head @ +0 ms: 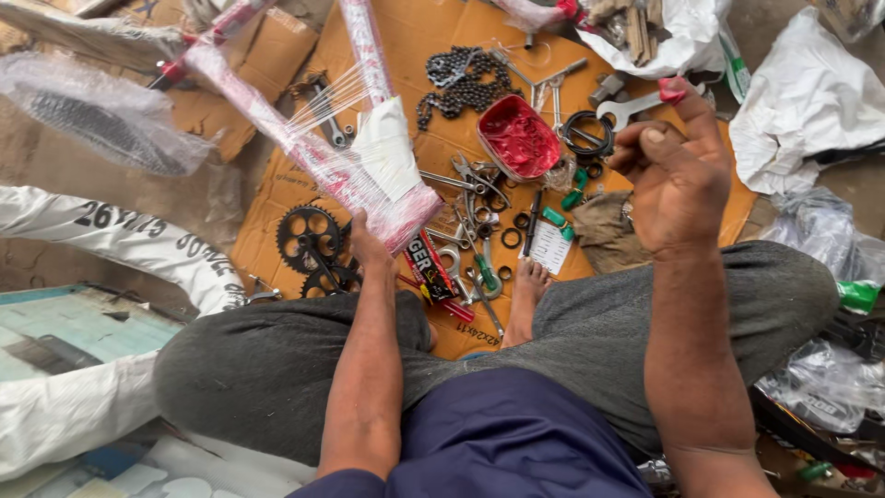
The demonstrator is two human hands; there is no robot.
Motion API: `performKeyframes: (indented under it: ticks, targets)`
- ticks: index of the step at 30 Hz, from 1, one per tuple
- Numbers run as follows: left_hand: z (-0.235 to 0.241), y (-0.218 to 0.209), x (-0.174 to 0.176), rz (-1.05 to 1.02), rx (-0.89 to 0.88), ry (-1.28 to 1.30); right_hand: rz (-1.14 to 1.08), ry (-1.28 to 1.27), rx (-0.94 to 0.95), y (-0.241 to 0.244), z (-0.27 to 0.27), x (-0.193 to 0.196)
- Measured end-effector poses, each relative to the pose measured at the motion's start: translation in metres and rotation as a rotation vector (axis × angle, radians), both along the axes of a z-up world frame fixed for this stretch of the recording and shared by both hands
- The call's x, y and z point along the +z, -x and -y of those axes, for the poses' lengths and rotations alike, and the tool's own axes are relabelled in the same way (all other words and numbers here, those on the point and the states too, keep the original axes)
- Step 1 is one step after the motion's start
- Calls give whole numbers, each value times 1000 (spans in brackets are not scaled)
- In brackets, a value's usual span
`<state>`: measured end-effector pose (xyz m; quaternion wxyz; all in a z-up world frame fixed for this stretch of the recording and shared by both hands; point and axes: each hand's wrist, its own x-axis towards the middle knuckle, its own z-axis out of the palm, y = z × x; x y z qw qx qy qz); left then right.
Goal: The person unwraps a bicycle seat from bubble wrap and places it aside. They then apply red grease to a metal bearing and insert it into the bottom bracket of a bicycle frame. The person continues to apply grease to the bearing and handle the frame.
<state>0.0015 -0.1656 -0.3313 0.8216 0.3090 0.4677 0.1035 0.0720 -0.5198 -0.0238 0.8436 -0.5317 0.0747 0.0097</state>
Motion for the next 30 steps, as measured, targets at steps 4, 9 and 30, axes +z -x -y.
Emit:
performKeyframes:
  ticks: [4,9,30]
  targets:
    - [13,-9,8,-520,-388,-385,-51,17,-10,2,16,-26]
    - [63,-24,22,-460,-601,-1478,7,602,2,-14,30,-83]
    - [170,-8,-49,65,-1703,-1724,105,2178,1188,-117,-31,-248]
